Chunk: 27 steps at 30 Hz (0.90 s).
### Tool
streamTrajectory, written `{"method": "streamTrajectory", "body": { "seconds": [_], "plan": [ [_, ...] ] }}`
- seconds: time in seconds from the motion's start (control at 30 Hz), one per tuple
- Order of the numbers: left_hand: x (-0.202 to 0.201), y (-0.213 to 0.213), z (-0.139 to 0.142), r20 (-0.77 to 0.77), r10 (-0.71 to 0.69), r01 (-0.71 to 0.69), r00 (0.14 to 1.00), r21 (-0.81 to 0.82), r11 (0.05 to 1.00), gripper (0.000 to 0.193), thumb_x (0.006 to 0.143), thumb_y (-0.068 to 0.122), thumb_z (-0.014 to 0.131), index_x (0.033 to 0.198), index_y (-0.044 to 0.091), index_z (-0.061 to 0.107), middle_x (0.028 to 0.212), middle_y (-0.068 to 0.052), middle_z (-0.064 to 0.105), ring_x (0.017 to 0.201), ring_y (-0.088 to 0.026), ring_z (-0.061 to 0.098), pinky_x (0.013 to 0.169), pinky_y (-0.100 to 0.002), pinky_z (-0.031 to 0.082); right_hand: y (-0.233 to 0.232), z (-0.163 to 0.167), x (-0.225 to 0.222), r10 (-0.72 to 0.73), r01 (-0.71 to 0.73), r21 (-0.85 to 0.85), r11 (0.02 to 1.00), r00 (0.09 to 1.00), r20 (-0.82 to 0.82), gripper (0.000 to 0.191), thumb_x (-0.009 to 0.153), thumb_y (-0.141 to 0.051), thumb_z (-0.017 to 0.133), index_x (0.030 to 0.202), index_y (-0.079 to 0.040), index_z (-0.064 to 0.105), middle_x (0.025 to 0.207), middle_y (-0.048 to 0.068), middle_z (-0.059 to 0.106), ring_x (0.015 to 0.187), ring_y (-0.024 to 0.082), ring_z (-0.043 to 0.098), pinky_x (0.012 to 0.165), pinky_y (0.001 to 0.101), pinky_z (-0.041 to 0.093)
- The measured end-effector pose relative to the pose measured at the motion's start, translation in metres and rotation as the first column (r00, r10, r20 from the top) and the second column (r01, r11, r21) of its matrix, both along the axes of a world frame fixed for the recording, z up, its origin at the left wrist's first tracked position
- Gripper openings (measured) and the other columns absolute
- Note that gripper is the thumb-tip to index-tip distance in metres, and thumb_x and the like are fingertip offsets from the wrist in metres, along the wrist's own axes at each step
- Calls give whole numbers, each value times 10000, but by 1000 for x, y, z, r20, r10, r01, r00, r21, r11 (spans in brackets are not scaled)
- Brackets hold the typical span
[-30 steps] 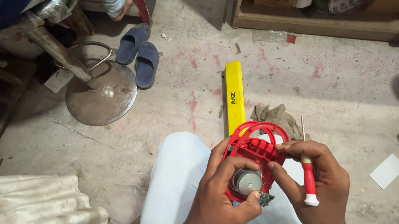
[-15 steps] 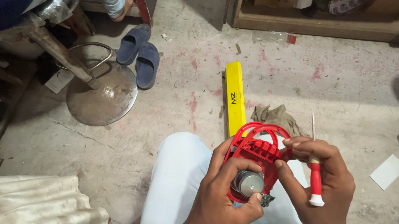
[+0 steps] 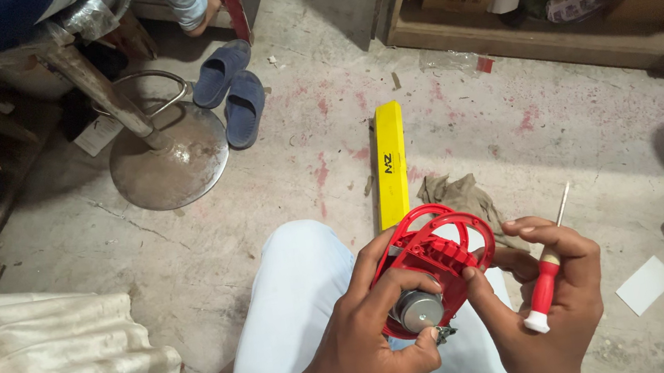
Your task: The person holds a red plastic housing containing a small motor and a green circuit board. Using a red-handled screwdriver, they repeatedly probe and adjust connections on the circuit board and around the motor terminals. The person repositions the housing several times to access different points.
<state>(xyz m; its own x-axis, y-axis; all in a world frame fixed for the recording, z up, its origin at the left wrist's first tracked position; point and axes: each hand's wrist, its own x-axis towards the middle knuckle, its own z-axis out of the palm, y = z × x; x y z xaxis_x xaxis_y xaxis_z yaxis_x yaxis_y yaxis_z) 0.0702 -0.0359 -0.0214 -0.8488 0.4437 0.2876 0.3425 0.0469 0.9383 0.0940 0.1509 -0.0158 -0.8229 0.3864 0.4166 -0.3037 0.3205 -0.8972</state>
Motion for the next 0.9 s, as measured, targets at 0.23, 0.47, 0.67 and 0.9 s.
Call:
{"method": "streamTrajectory", "body": {
  "seconds": [0.23,0.47,0.67,0.9],
  "plan": [
    [-2,-1,-2,-103,5,-8,995,-26,1000,448,791,95,755,1213,106,606,1569,-262,402,1351,-434,620,1032,-433,581,7,-3,-3,88,-75,-164,984,994,72,510,777,131,747,1197,-9,493,1263,183,626,1124,222,695,1002,372,601],
    [-3,-1,-4,-103,21,-25,994,-45,999,432,792,108,755,1199,112,610,1566,-259,410,1323,-426,640,1004,-425,590,9,-2,-4,104,-80,-215,973,989,101,452,789,138,742,1148,-12,511,1234,170,641,1118,229,700,998,380,598],
    [-5,-1,-2,-76,17,-21,997,-51,998,451,785,111,757,1211,116,607,1560,-258,409,1311,-427,638,1014,-427,576,8,-3,-7,93,-70,-174,982,987,128,466,792,130,738,1175,-10,512,1259,164,625,1135,218,680,1000,364,579],
    [-4,0,0,10,-2,2,1000,-16,1000,453,788,94,744,1217,117,602,1565,-239,417,1324,-395,642,1018,-405,574,9,-4,-8,112,-86,-187,979,984,135,493,785,120,733,1206,-5,508,1274,156,614,1133,220,682,989,359,579]
  ]
}}
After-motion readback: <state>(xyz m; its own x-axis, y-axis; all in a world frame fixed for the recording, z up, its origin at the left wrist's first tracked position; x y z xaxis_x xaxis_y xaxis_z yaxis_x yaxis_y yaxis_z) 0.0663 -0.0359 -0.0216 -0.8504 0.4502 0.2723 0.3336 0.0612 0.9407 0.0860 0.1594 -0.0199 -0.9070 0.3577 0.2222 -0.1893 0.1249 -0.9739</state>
